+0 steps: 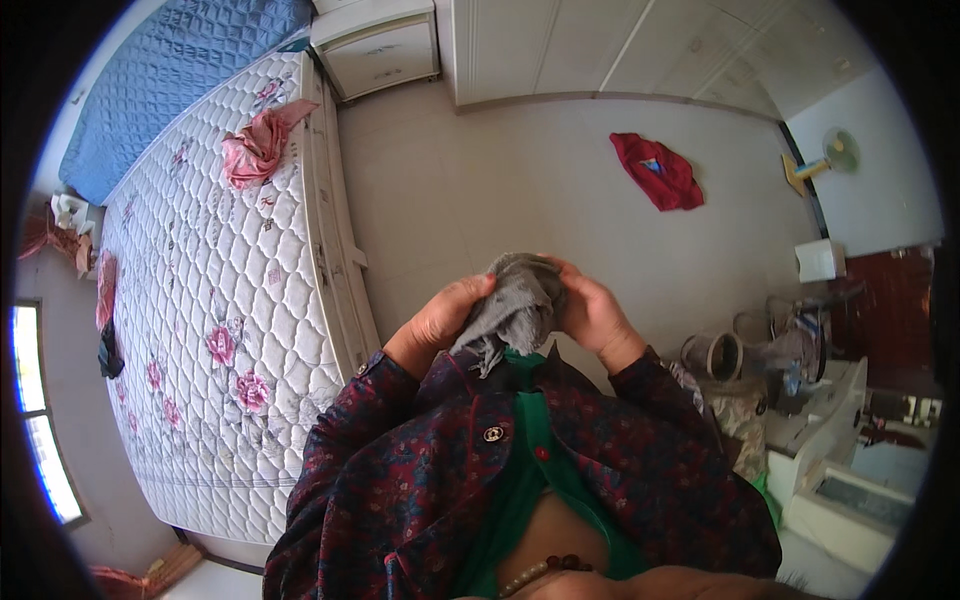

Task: The person wipes a mattress with a pink cloth and then uses a grey cloth to wipe the mattress surface. The person moves around the bed, wiping different sections of the mattress.

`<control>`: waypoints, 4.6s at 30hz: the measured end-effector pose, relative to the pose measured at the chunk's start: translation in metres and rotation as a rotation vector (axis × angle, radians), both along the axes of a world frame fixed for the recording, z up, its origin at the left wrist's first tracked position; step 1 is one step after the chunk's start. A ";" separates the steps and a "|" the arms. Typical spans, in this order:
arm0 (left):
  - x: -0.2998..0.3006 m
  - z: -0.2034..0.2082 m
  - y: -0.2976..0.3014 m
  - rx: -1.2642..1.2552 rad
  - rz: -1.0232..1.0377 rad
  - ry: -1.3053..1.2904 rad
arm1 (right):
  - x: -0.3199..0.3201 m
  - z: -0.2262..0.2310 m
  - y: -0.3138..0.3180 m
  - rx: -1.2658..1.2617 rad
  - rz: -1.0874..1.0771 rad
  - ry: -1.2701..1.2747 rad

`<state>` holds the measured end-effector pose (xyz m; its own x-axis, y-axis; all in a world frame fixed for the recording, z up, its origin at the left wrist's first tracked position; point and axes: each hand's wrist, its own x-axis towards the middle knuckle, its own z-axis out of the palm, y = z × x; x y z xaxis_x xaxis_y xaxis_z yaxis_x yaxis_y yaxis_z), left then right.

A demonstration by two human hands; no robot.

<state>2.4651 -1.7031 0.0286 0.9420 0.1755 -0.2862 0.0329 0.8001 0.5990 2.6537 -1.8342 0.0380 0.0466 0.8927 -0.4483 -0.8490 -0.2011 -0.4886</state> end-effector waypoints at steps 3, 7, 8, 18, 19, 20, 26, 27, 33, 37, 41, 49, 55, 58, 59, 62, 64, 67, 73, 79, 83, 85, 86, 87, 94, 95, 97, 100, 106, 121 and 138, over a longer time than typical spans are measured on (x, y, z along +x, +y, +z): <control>0.026 -0.004 0.025 0.068 0.012 0.040 | 0.030 0.002 0.043 0.009 0.227 -0.306; 0.037 -0.012 0.070 0.123 0.161 0.097 | 0.094 0.012 0.093 0.100 0.111 -0.244; 0.038 -0.014 0.082 0.139 0.159 0.123 | 0.105 0.013 0.103 0.136 0.063 -0.336; 0.067 -0.009 0.227 0.576 0.070 0.158 | 0.157 0.029 0.218 0.145 0.225 -0.723; 0.072 -0.006 0.248 0.641 0.064 0.138 | 0.160 0.032 0.233 0.159 0.202 -0.774; 0.073 -0.003 0.267 0.641 0.055 0.103 | 0.161 0.036 0.246 0.155 0.191 -0.838; 0.088 0.034 0.374 1.300 -0.102 0.069 | 0.167 0.054 0.329 0.175 0.051 -1.069; 0.089 0.040 0.388 1.455 -0.131 0.118 | 0.167 0.055 0.341 0.176 0.027 -1.066; 0.094 0.043 0.457 1.255 0.004 0.014 | 0.165 0.064 0.406 0.052 -0.044 -1.039; 0.101 0.029 0.487 0.731 -0.002 0.244 | 0.167 0.070 0.447 0.039 -0.032 -1.018; 0.117 0.021 0.498 0.237 0.107 0.205 | 0.181 0.078 0.483 -0.019 -0.017 -0.653; 0.131 -0.026 0.553 -0.447 0.272 -0.486 | 0.210 0.072 0.564 0.280 -0.045 -0.206; 0.122 -0.090 0.522 1.135 0.473 0.385 | 0.196 -0.026 0.594 -0.014 0.218 0.329; 0.104 -0.095 0.533 1.483 0.339 0.571 | 0.235 -0.032 0.626 -0.042 0.328 0.357; 0.104 -0.095 0.542 1.151 0.509 0.439 | 0.245 -0.030 0.644 -0.049 0.358 0.288; 0.105 -0.087 0.560 0.108 0.903 -0.032 | 0.256 -0.020 0.688 0.103 0.475 0.201; 0.106 -0.081 0.570 -0.387 0.953 -0.406 | 0.253 -0.017 0.713 0.105 0.500 0.119; 0.097 -0.072 0.579 -0.422 1.117 -0.088 | 0.241 -0.021 0.743 0.085 0.525 0.006; 0.054 -0.086 0.612 -0.636 0.932 0.044 | 0.210 -0.058 0.811 0.043 0.685 -0.342; 0.039 -0.137 0.706 -0.367 1.117 0.606 | 0.159 -0.096 0.904 -0.007 1.001 -1.393; 0.027 -0.143 0.771 0.524 1.034 1.296 | 0.108 -0.100 0.958 0.081 0.856 -1.586; 0.004 -0.135 0.799 0.683 0.951 1.229 | 0.079 -0.094 0.988 0.385 0.912 -1.603; -0.006 -0.131 0.812 0.730 0.908 1.228 | 0.070 -0.087 1.003 0.426 1.092 -1.568; -0.016 -0.127 0.824 0.775 0.863 1.227 | 0.060 -0.081 1.018 0.453 1.253 -1.534; -0.075 -0.082 0.892 1.167 0.439 1.018 | -0.008 -0.054 1.106 0.931 1.426 -1.840; -0.078 -0.077 0.900 1.224 0.379 1.058 | -0.017 -0.055 1.121 0.894 1.443 -1.895; -0.082 -0.070 0.921 1.190 0.292 1.204 | -0.032 -0.058 1.151 1.037 1.220 -1.868; -0.096 -0.066 0.963 1.301 -0.033 1.333 | -0.057 -0.067 1.205 1.172 1.049 -1.698; -0.113 -0.068 1.071 0.952 0.517 1.657 | -0.115 -0.097 1.325 0.601 1.174 -1.117; -0.261 -0.250 1.253 0.714 1.235 1.415 | -0.241 -0.233 1.538 -0.198 1.077 -0.360; -0.449 -0.420 1.310 0.683 0.907 2.244 | -0.613 -0.312 1.804 1.445 0.516 -1.313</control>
